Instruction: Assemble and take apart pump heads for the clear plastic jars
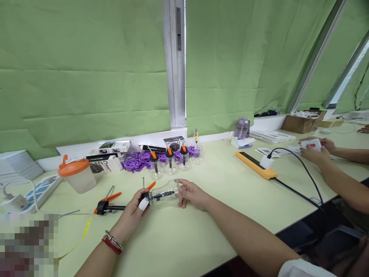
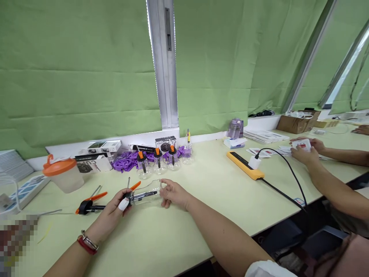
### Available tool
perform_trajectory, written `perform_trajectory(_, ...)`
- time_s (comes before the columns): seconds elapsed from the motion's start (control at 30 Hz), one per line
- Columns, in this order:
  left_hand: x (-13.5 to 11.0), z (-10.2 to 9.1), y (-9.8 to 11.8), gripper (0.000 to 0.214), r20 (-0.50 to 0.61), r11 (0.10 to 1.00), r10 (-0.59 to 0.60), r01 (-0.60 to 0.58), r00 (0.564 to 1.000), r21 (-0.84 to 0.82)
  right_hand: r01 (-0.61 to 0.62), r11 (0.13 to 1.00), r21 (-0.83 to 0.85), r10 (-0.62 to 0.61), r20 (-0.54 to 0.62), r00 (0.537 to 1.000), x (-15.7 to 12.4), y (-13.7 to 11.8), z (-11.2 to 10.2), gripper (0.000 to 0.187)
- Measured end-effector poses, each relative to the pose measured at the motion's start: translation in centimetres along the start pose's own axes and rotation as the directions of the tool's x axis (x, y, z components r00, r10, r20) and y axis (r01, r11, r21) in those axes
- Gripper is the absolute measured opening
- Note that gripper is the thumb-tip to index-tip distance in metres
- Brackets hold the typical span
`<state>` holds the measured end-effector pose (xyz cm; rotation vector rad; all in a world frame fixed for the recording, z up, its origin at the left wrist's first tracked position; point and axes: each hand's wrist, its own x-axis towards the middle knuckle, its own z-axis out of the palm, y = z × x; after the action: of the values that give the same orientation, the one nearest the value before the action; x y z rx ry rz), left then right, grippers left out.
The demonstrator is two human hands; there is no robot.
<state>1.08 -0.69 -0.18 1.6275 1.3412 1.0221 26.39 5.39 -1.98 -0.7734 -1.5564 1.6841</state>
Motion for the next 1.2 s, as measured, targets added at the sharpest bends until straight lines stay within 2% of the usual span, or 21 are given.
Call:
perform_trajectory(0.07,0.0,0.0,0.1,0.04,0.0,1.0,0.006,-0.006,1.0,0.007,0.0,1.0,-0.029,0.0,-0.012,1.0,0.2,0.2,0.0,0.077)
perform_trajectory(0.23,0.0,0.1,0.2,0.041,-0.026,1.0,0.003,-0.003,1.0,-0.013,0.098,0.989,-0.113,-0.103,-0.044,0.994,-0.1,-0.1,0.0,0.07)
perform_trajectory(0.37,0.1,0.2,0.0,0.041,-0.024,0.999,-0.007,0.006,1.0,-0.053,0.111,0.993,-0.047,-0.11,0.026,0.994,-0.8,-0.8,-0.1,0.081)
perform_trajectory(0.43,0.1,0.3,0.0,0.04,-0.027,0.996,-0.006,0.004,1.0,-0.087,0.114,0.993,-0.037,-0.112,0.045,0.993,-0.9,-1.0,-0.2,0.077)
perform_trajectory(0.7,-0.3,0.6,0.6,0.039,-0.013,0.992,-0.008,0.006,1.0,-0.123,0.033,0.996,-0.079,-0.035,-0.021,0.999,-0.2,-0.3,0.1,0.067)
perform_trajectory(0.87,-0.2,0.6,0.8,0.038,-0.011,0.992,0.001,-0.003,1.0,-0.128,0.071,0.991,-0.111,-0.079,-0.07,0.994,-0.6,-0.7,0.5,0.071)
perform_trajectory(1.0,-0.1,0.4,0.6,0.039,-0.014,0.994,0.011,-0.012,1.0,-0.105,0.106,0.993,-0.054,-0.107,-0.016,0.994,-1.1,-1.5,0.8,0.083)
perform_trajectory(1.2,-0.2,0.4,0.6,0.039,-0.017,0.995,0.013,-0.014,1.0,-0.095,-0.003,0.998,-0.066,0.0,-0.055,0.998,-0.8,-1.3,0.8,0.075)
